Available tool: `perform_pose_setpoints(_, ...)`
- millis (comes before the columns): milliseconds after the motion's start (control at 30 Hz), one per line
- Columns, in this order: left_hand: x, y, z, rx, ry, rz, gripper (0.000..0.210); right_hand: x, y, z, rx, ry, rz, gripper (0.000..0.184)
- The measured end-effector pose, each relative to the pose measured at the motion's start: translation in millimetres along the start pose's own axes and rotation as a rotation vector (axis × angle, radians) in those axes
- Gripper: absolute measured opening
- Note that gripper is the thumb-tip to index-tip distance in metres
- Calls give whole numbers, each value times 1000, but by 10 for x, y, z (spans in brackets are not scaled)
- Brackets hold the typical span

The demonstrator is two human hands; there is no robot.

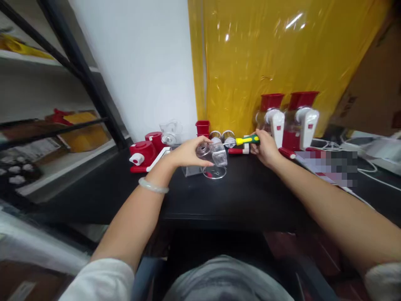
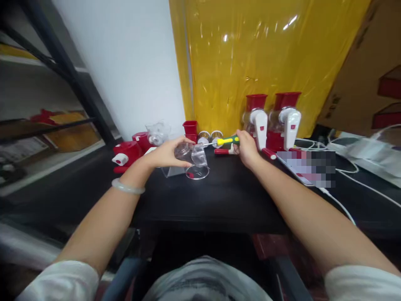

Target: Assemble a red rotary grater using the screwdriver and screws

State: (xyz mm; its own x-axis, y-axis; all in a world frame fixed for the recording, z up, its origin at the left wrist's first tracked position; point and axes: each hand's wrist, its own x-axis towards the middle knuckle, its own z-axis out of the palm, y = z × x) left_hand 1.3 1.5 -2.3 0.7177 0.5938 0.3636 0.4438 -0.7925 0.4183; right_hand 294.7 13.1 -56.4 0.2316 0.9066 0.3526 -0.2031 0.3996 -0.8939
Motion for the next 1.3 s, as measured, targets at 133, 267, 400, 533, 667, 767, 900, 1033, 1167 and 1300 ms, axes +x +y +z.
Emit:
perform_pose_setpoints(133,13,-27,36,5,34,25,68,3,-3,25,119,88,31,15)
perform_pose_setpoints(267,19,-60,64,3,63,63,68,6,-21,26,221,114,62,5)
perform_pose_setpoints(400,29,-105,106,-27,70,102,67,13,-30,2,189,127,48,13)
perform_pose_setpoints(533,39,-145,156,-49,91,110,66,2,-41,-14,13,99,-12,33)
perform_pose_setpoints(667,41,-178,188,-61,105,100,65,-24,-56,-3,-15,65,-41,34)
perform_pose_setpoints(767,41,-193,199,-60,108,102,66,-28,-64,4,8,61,-39,30)
perform_pose_setpoints(900,47,-192,211,-43,128,124,66,-21,-74,-1,0,66,-50,26)
perform_pose_setpoints(1033,53,-181,221,-31,148,137,65,-22,-81,-10,-9,55,-48,25)
perform_pose_setpoints(1167,51,-145,199,-12,167,137,65,-21,-77,-14,-21,50,-40,28)
perform_pose_setpoints(1300,40,-85,126,18,162,115,65,-26,-61,-3,-41,39,-34,31)
